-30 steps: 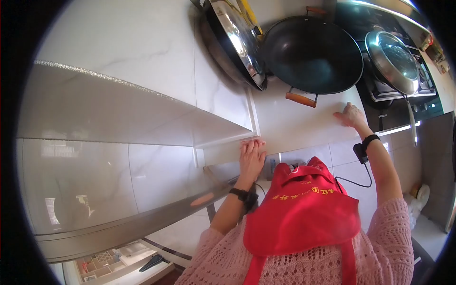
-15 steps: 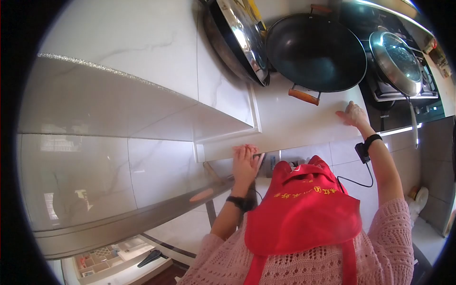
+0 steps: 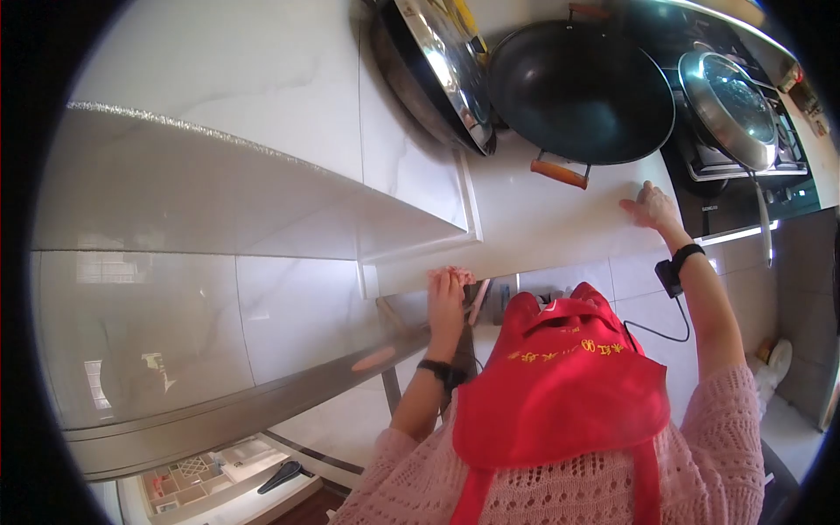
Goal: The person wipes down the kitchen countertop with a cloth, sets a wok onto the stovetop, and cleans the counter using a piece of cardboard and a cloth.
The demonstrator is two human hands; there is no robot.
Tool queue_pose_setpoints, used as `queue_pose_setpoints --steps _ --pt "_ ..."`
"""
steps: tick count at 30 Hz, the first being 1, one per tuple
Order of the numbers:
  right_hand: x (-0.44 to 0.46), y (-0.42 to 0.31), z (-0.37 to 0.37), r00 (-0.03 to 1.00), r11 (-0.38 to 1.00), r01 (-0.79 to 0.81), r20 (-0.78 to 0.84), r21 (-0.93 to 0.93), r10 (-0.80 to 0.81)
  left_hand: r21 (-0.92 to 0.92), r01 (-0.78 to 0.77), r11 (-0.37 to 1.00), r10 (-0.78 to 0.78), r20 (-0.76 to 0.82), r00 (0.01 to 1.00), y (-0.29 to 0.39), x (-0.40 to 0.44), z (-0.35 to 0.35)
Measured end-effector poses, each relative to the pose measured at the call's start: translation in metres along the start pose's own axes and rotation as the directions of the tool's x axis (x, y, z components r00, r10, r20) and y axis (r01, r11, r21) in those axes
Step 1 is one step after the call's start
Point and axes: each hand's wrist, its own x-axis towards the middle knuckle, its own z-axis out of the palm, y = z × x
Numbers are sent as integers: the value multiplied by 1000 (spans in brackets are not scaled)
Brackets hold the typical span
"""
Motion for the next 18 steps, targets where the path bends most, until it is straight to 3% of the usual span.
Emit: queue_pose_setpoints --steps 3,6,7,9,12,15,18 --pt "3 2 1 1000 1000 5 24 -11 -5 -284 222 933 -190 137 972 -2 13 -8" --pt "5 3 9 997 998 20 -74 -51 -24 -310 316 897 -293 119 949 -16 19 -8" --pt "5 3 13 992 997 28 -123 -72 -37 -448 349 823 -331 120 936 -22 15 4" --pt "2 -1 7 999 999 12 -39 -39 -14 -688 376 621 -398 137 907 -38 8 37" --pt "0 -6 1 1000 998 -16 8 -53 17 -690 411 595 -462 125 878 -25 13 35" --pt "5 -6 6 999 998 -21 -43 -64 18 -536 333 776 -384 16 923 -5 26 43" --pt "8 1 10 996 1000 24 -82 -12 -25 -372 321 871 -353 -18 936 13 32 34"
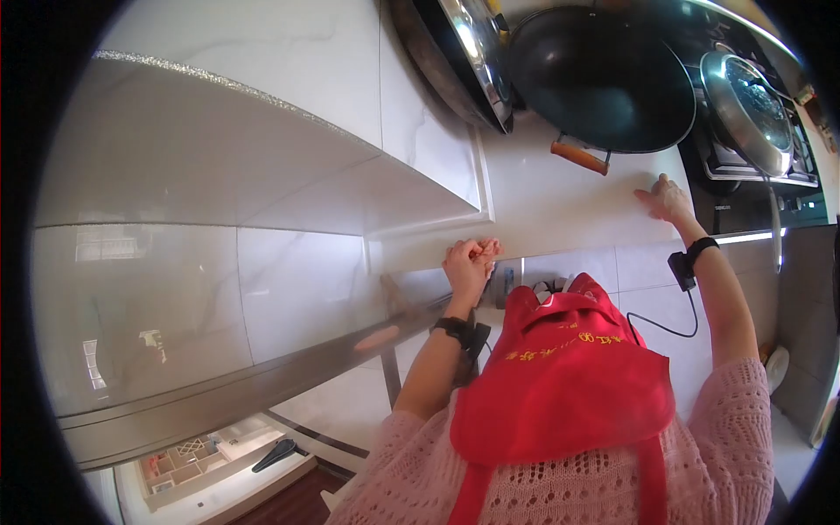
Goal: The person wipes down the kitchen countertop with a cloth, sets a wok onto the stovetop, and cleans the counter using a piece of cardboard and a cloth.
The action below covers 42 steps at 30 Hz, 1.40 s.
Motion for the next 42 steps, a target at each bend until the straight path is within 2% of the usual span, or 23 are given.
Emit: queue_pose_setpoints --steps 3,5,7,9,11,12,14,15,17,19,21,23,24,27,29,30,32,33,36,39,41,42 --pt "-2 10 10 997 997 67 -33 22 -67 -65 233 970 -232 12 973 -25 2 -7" --pt "-2 13 11 996 997 79 -38 23 -78 -32 309 950 -306 72 949 -47 2 -33" --pt "-5 2 3 999 999 39 8 -25 -39 -47 412 910 -403 138 905 -42 9 -47" --pt "-3 4 8 999 996 34 11 -82 -33 -97 559 823 -528 233 817 -12 15 -61" --pt "13 12 25 997 986 69 -32 -152 -74 -143 340 929 -315 172 933 -32 5 -13" --pt "8 9 18 1000 993 31 1 -114 -31 -128 242 962 -226 133 965 -26 1 1" --pt "-10 -9 -7 996 998 -41 77 -41 44 -48 61 997 -58 48 997 9 -1 15" --pt "-3 -1 5 1000 997 11 17 -78 -10 11 -22 1000 22 5 1000 25 3 12" --pt "22 25 37 987 981 106 -100 -164 -124 -40 129 991 -123 128 984 23 4 1" --pt "12 19 24 995 996 62 -69 -69 -67 -151 328 933 -292 219 931 12 4 -16" --pt "-2 11 9 1000 1000 27 -4 1 -27 -308 557 771 -474 306 826 -5 2 -38" --pt "-5 5 -1 996 999 8 83 43 -12 -51 352 935 -345 116 932 -21 4 -45" --pt "-4 3 -1 997 1000 -4 74 14 3 97 244 965 -249 38 968 -30 4 -43" --pt "-2 -3 -2 998 999 -35 59 -41 37 -60 224 973 -218 94 971 -29 1 -11" --pt "-9 -8 -9 996 998 -32 84 -48 36 -30 116 993 -112 102 988 -4 -5 10" --pt "-11 -8 -8 995 999 -30 97 -34 33 39 12 999 -15 83 996 27 -2 8" --pt "-7 -5 -9 994 1000 -25 109 -8 26 39 -41 998 38 62 997 51 1 15" --pt "-5 -1 -5 998 1000 3 62 4 -3 41 -66 997 64 51 997 54 2 15" --pt "-2 10 10 996 998 68 -52 3 -68 -23 -46 999 48 113 992 31 0 -5" --pt "0 11 15 993 996 82 -81 -44 -85 -36 21 999 -24 -104 994 -20 -9 -18" --pt "-5 6 8 991 990 121 -49 -67 -124 15 127 992 -122 -190 974 -60 -11 -31" --pt "-4 5 8 993 993 102 -59 -51 -105 -51 307 950 -311 -122 943 -69 -3 -45"
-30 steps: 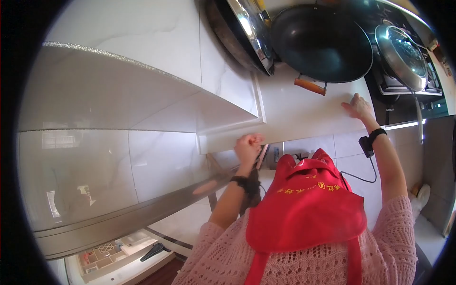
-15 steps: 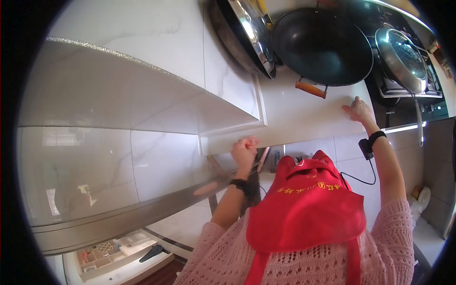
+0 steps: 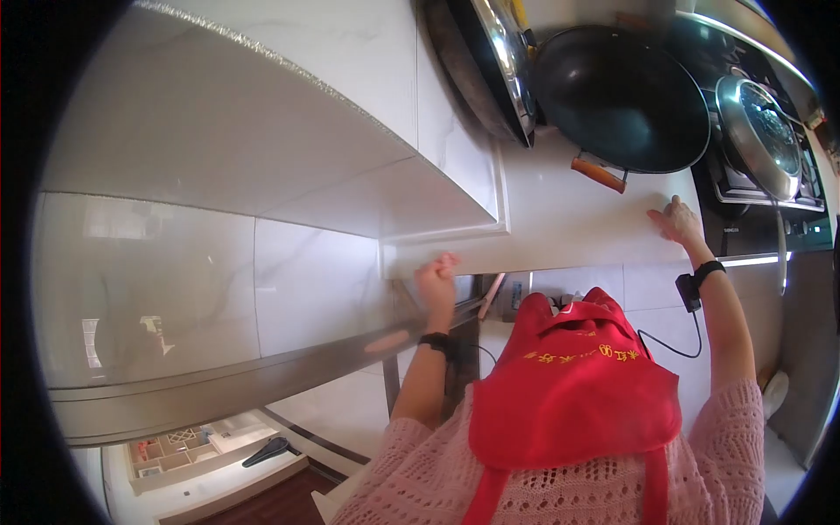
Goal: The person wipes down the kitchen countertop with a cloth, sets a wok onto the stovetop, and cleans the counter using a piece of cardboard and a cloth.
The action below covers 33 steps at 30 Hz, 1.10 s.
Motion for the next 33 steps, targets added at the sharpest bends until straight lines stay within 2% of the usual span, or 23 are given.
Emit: queue_pose_setpoints --steps 2,4,7,8,10,11,13,15,18,20,21,24,27,29,30,32,33 --pt "0 2 4 999 999 -43 -14 30 43 -33 176 984 -176 -11 984 -1 16 -15" --pt "3 6 8 1000 999 -28 0 24 28 -39 142 989 -147 -176 973 21 23 -32" --pt "2 -1 -3 996 998 -60 71 25 58 -75 155 985 -172 -429 886 14 39 -23" --pt "0 -4 -7 991 997 -79 107 23 76 -118 125 985 -165 -458 873 -2 47 -14" --pt "-2 -2 -6 996 993 -63 70 99 56 -196 65 978 -159 -511 845 -39 59 8" --pt "-2 -1 -5 998 989 -52 51 136 45 -101 70 992 -114 -530 840 -37 58 11" --pt "6 6 7 1000 996 -22 7 81 21 89 83 993 -20 -556 831 -29 58 14" --pt "7 6 4 1000 998 -18 -1 68 18 -52 92 994 -106 -567 817 -39 62 25" --pt "2 -3 -6 995 993 -72 77 94 65 -177 88 980 -164 -476 864 -51 61 23" --pt "0 -15 -18 977 986 -144 168 83 128 -121 74 990 -116 -390 914 -48 54 19" --pt "-2 -22 -23 976 988 -145 168 47 135 -38 58 998 -67 -344 937 -22 45 6" --pt "16 3 8 1000 999 -8 26 -36 9 156 -37 987 79 -274 959 17 20 11" --pt "18 12 12 998 998 22 62 59 -26 247 -174 953 226 -198 954 46 -8 37" --pt "13 6 1 994 994 2 105 107 -13 22 -191 981 191 -19 981 57 -22 67" --pt "32 28 27 999 1000 17 34 9 -18 -116 -171 978 178 53 983 58 -30 87" --pt "43 41 42 1000 999 28 -14 36 -27 -200 -223 954 248 108 963 68 -37 106" --pt "40 36 34 1000 999 17 22 34 -18 -98 -297 950 308 136 941 96 -40 88"
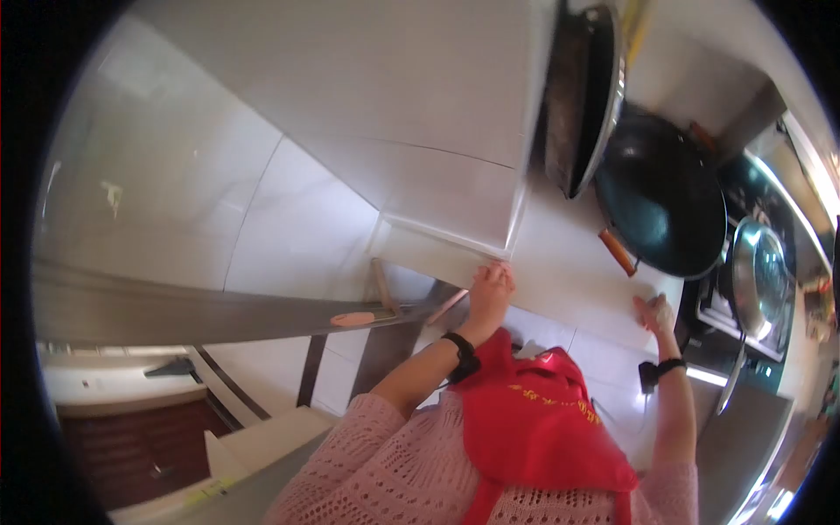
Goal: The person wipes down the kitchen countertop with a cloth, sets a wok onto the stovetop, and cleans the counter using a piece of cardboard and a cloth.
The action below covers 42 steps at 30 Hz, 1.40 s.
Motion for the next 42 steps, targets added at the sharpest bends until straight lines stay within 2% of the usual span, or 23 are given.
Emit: queue_pose_setpoints --steps 1,4,7,8,11,12,15,18,21,24,28,31,34,38,42 --pt "-5 -7 -6 999 1000 -7 38 -4 7 114 -52 992 48 41 998 18 0 -9" --pt "-8 -10 -12 999 999 23 45 49 -25 363 -295 884 309 21 951 28 -3 6" --pt "-3 -2 -7 998 998 28 63 57 -31 235 -273 933 274 29 961 42 -7 9" --pt "0 7 1 997 996 46 60 76 -51 208 -326 922 315 84 945 39 -10 1" --pt "-2 -8 -12 995 998 19 101 66 -25 119 -420 900 424 -8 906 -4 -24 4" --pt "-12 -19 -19 992 998 -12 123 55 5 114 -383 917 392 -67 917 -11 -28 -12" --pt "-20 -26 -27 991 997 4 134 77 -14 161 -178 971 195 -92 977 -34 -41 -54" --pt "-15 -23 -23 994 999 -3 113 50 -3 117 191 975 -181 -88 980 -47 -37 -95" --pt "-17 -25 -27 991 999 25 128 28 -29 208 212 955 -113 -404 908 -73 -18 -113" --pt "-23 -33 -30 989 997 -33 145 68 23 271 476 837 -277 -539 795 -121 1 -109" --pt "-14 -19 -21 992 998 24 121 58 -31 279 580 766 -352 -573 740 -139 27 -109" --pt "-10 -18 -19 993 1000 -2 120 28 -2 248 553 795 -340 -573 746 -135 42 -104" --pt "-16 -24 -25 991 999 0 132 46 -6 162 569 807 -375 -604 703 -113 43 -91" --pt "-23 -32 -31 992 999 30 119 22 -32 243 382 891 -272 -387 881 -75 20 -73" --pt "-11 -22 -22 989 999 36 142 7 -36 293 121 948 -59 -209 976 -27 2 -45"
